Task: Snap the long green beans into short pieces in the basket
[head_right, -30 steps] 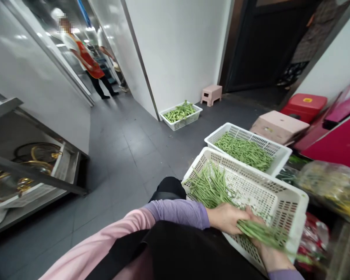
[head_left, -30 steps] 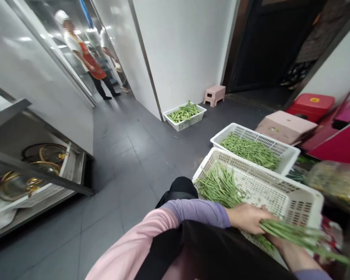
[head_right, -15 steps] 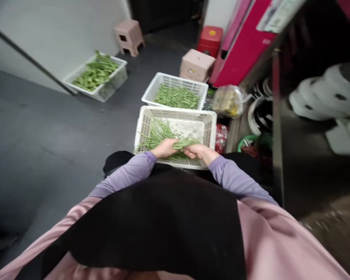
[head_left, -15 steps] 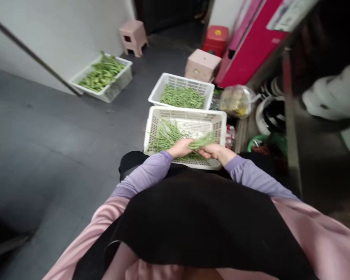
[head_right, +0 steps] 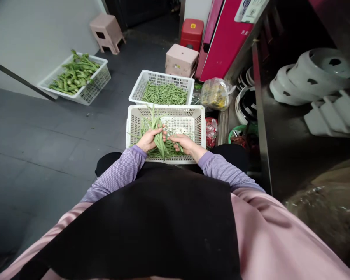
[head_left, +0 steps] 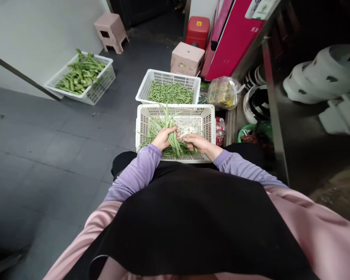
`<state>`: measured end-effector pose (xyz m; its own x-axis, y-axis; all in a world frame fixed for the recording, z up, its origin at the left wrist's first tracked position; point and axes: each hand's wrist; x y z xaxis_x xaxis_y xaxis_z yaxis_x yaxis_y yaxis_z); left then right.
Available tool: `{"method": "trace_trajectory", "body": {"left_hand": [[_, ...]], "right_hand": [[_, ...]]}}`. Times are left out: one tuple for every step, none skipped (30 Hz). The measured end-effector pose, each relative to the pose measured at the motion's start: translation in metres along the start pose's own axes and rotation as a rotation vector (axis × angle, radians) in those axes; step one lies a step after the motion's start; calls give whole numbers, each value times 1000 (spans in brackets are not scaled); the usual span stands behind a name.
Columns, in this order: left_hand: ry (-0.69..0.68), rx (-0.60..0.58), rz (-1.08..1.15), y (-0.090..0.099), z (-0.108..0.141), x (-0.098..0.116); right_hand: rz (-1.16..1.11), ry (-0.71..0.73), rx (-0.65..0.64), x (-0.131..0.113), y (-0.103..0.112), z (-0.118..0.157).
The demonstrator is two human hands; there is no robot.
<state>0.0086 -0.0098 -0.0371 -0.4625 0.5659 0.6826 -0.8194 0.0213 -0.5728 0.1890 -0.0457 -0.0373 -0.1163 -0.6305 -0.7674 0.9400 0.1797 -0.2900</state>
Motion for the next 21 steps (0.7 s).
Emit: {"method": "trace_trajectory", "body": {"left_hand": [[-8, 44, 25, 1, -2, 1], [-22, 102, 49, 3, -4, 1], [-38, 163, 71, 5, -6, 2], [-57, 222, 89, 7, -9, 3], [-78, 271, 106, 10, -12, 4], [-99, 305, 122, 12, -15, 5], [-118, 325, 135, 14, -17, 6], [-133, 335, 145, 15, -19, 6], [-145, 340, 153, 15, -21, 6], [-154, 345, 157, 15, -22, 5], [-161, 350, 158, 15, -22, 5], [-171, 358, 156, 14, -23, 4], [-187, 371, 149, 14, -23, 3], [-216, 393, 132, 13, -22, 2], [-256, 424, 97, 13, -22, 1], [-304, 457, 43, 13, -21, 1], [-352, 483, -27, 13, -19, 0], [-397, 497, -104, 13, -18, -1], [-429, 494, -178, 13, -15, -1], [-449, 478, -239, 12, -13, -2], [-455, 456, -277, 10, -10, -2]], "right_hand": [[66, 2, 1, 1, -4, -1], [139, 7, 14, 3, -6, -2], [215, 13, 33, 5, -8, -3], [286, 18, 50, 9, -8, -2], [344, 15, 61, 12, -8, -2], [383, 3, 62, 16, -7, 0], [405, -15, 53, 20, -7, 1], [410, -33, 42, 24, -6, 3], [401, -45, 32, 27, -6, 5], [383, -51, 27, 30, -7, 6], [358, -51, 17, 32, -8, 7], [327, -48, 2, 34, -9, 8], [293, -46, -13, 35, -10, 7], [261, -42, -21, 36, -11, 6], [235, -36, -12, 37, -10, 4], [217, -26, 25, 38, -8, 1], [205, -12, 92, 39, -3, -3], [192, 8, 180, 40, 3, -7], [168, 28, 259, 41, 10, -12], [128, 36, 288, 42, 19, -16], [84, 35, 280, 43, 28, -20]]}}
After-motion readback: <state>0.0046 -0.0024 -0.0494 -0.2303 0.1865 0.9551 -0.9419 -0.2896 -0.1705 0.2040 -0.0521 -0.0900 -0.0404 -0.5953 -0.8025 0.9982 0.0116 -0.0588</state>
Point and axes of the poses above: each hand's wrist, its own z-axis away from the middle knuckle, its own y-axis out of the back of the hand, x = y × z, and after that the axes turned 2 degrees about -y, right-handed
